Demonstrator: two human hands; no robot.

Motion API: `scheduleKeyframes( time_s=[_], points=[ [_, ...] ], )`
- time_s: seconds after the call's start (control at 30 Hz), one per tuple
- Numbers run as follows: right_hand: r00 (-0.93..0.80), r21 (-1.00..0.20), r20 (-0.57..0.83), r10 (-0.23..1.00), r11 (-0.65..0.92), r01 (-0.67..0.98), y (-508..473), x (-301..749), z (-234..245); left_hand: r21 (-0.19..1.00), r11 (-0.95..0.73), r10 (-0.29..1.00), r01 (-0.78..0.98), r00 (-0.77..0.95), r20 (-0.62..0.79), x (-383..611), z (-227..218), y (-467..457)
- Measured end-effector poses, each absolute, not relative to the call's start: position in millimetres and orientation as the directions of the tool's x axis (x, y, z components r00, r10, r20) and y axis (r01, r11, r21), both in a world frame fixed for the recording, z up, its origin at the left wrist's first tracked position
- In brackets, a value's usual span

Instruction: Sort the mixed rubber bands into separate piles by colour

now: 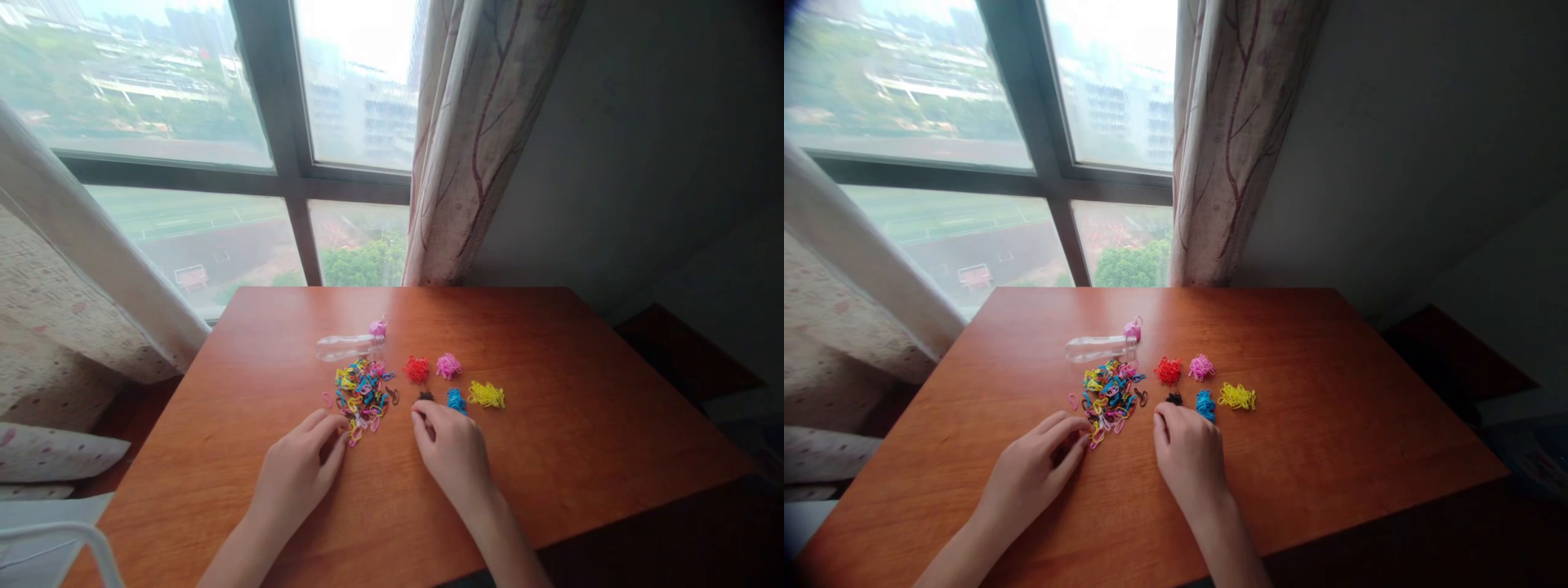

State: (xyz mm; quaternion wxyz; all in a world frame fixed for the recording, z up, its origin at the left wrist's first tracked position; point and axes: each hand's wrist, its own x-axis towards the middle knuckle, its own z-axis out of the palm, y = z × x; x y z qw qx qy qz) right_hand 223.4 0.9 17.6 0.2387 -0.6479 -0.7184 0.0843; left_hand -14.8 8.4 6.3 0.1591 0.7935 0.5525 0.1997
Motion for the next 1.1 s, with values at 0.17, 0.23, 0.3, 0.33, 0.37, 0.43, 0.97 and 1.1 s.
scheduleKeyframes(
  time_s=[0.17, 0.23, 0.3, 0.33, 0.37, 0.43, 0.97, 1.1],
  points=[
    [-0.127, -0.462, 0.207, 0.97, 0.211, 0.862, -14, 192, 6, 0.432, -0.325, 0.944, 0.841, 0.315, 0.096, -13, 7, 8],
    [-0.136, -0.469, 0.207, 0.969, 0.22, 0.855, -16, 186, 4, 0.421, -0.323, 0.944, 0.847, 0.321, 0.079, -13, 7, 8],
    [-0.142, -0.475, 0.214, 0.966, 0.23, 0.85, -16, 183, 2, 0.414, -0.32, 0.944, 0.852, 0.324, 0.064, -12, 7, 8],
    [-0.142, -0.477, 0.219, 0.965, 0.233, 0.847, -17, 182, 1, 0.413, -0.318, 0.945, 0.854, 0.322, 0.061, -12, 6, 8],
    [-0.14, -0.479, 0.224, 0.964, 0.234, 0.846, -17, 181, 0, 0.412, -0.317, 0.945, 0.854, 0.322, 0.06, -12, 6, 9],
    [-0.138, -0.486, 0.233, 0.963, 0.238, 0.841, -18, 182, -1, 0.412, -0.317, 0.945, 0.855, 0.321, 0.061, -12, 6, 9],
    [-0.154, -0.501, 0.234, 0.96, 0.255, 0.827, -18, 183, -1, 0.454, -0.378, 0.92, 0.806, 0.38, 0.091, -12, 13, 9],
    [-0.152, -0.497, 0.229, 0.961, 0.25, 0.831, -18, 183, 0, 0.478, -0.384, 0.919, 0.79, 0.376, 0.117, -11, 12, 8]
  ],
)
